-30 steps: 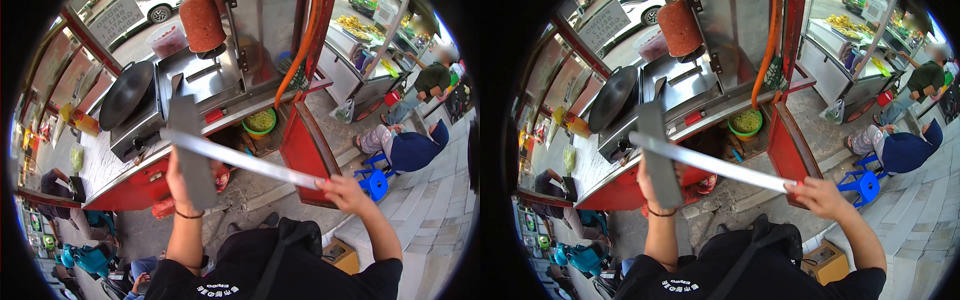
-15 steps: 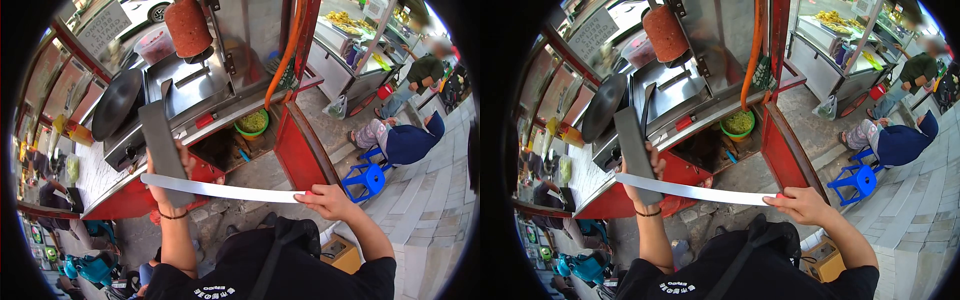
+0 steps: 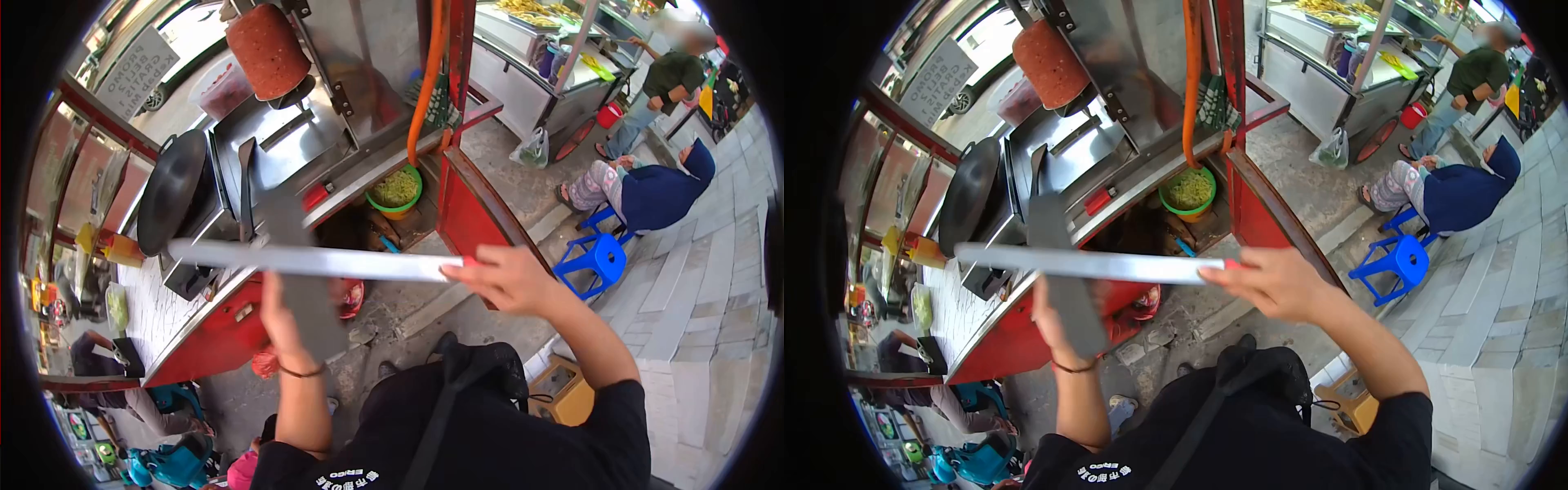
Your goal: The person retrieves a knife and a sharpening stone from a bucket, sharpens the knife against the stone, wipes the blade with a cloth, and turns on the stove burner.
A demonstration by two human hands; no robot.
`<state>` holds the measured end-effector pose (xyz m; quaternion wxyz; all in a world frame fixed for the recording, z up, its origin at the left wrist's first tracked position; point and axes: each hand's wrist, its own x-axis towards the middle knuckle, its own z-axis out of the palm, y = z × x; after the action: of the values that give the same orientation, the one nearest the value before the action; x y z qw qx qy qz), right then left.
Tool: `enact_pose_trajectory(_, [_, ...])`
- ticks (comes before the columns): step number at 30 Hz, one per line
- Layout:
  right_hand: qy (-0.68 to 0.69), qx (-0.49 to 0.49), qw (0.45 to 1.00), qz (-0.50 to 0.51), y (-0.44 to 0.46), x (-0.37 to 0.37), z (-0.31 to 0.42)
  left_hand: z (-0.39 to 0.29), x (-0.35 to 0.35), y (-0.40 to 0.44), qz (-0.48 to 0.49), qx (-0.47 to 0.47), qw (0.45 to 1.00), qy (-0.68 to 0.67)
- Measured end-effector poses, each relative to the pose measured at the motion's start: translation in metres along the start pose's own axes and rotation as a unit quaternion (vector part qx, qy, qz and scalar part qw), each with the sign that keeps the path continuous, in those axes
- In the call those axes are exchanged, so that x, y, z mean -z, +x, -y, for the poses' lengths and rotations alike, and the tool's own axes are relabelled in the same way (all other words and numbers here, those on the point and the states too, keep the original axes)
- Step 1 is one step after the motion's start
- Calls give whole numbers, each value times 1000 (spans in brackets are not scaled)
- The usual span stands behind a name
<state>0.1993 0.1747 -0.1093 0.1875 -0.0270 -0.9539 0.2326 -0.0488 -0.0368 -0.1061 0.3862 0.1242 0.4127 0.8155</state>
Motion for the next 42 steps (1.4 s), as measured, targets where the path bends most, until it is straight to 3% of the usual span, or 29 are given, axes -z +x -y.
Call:
enact_pose_trajectory(1, [24, -2, 999, -49, 15, -1, 1, 22, -9, -8, 76, 63, 994, -51])
enact_pose_trajectory(3, [38, -10, 996, -82, 26, -7, 6, 59, -19, -18, -42, 45, 998, -5])
enact_pose_trajectory(5, [38, -1, 997, -60, 7, -27, 14, 25, -7, -16, 17, 75, 995, 62])
enact_pose_trajectory(6, [39, 8, 998, -40, -5, -39, 19, 8, -6, -9, 9, -41, 999, 4])
enact_pose_trajectory(8, [52, 7, 999, -17, -30, -51, 22, -39, 20, 12, 140, -118, 982, -55])
enact_pose_trajectory(9, [64, 1, 998, 5, -37, -54, 22, -50, 18, 12, 118, -147, 980, -59])
enact_pose_trajectory(11, [-1, -4, 1000, 12, -24, -34, 18, -31, 1, 2, -24, -120, 992, -37])
enact_pose_trajectory(12, [11, 6, 1000, -28, -7, -23, 16, -8, 18, 2, 17, -79, 997, 20])
enact_pose_trajectory(14, [17, 16, 998, -63, 15, -14, 21, 32, -15, -28, 37, 103, 994, 30])
enact_pose_trajectory(15, [39, 13, 995, -89, 23, -14, 24, 55, -18, -34, 14, 76, 995, 67])
enact_pose_trajectory(17, [61, 13, 992, -112, 20, -18, 25, 52, 5, -23, 72, 87, 993, 41])
enact_pose_trajectory(18, [59, 14, 995, -75, 5, -31, 26, 46, 30, -11, -31, 39, 999, 17])
enact_pose_trajectory(19, [56, 15, 998, -40, -12, -46, 25, 11, -10, -7, 33, -52, 996, -69])
enact_pose_trajectory(21, [84, 8, 996, -26, -35, -55, 15, -34, 9, 15, 185, -113, 975, -50])
enact_pose_trajectory(23, [33, -17, 999, -1, -42, -48, 10, -24, 9, 7, 39, -130, 991, -16])
enact_pose_trajectory(24, [11, -11, 1000, -15, -29, -35, 8, -5, 24, 11, 34, -82, 996, 6])
enact_pose_trajectory(25, [26, 2, 998, -55, -12, -27, 7, 15, -8, -10, 33, -14, 999, -41])
enact_pose_trajectory(27, [49, -4, 993, -103, 17, -9, 18, 58, -23, -28, 55, 142, 988, 14])
enact_pose_trajectory(29, [61, 6, 992, -111, 17, -12, 21, 66, -31, -33, 41, 89, 992, 74])
enact_pose_trajectory(31, [42, -7, 999, -34, -12, -36, 20, 32, -7, -8, 95, 26, 995, 4])
enact_pose_trajectory(33, [84, -7, 996, -26, -39, -50, 13, -11, 16, 17, 120, -88, 985, -86])
enact_pose_trajectory(35, [74, -39, 996, -16, -50, -52, 9, -23, 21, 18, 122, -112, 984, -61])
enact_pose_trajectory(37, [21, -7, 998, -55, -21, -28, 10, 13, -7, -4, 18, -43, 999, -20])
enact_pose_trajectory(39, [28, -20, 995, -98, 12, -11, 18, 69, -5, -18, 33, 105, 994, 8])
enact_pose_trajectory(41, [26, -16, 994, -102, 19, -8, 23, 68, -33, -32, 119, 102, 987, 41])
enact_pose_trajectory(42, [38, -10, 995, -90, 10, -17, 23, 81, 6, -10, 5, 99, 995, 2])
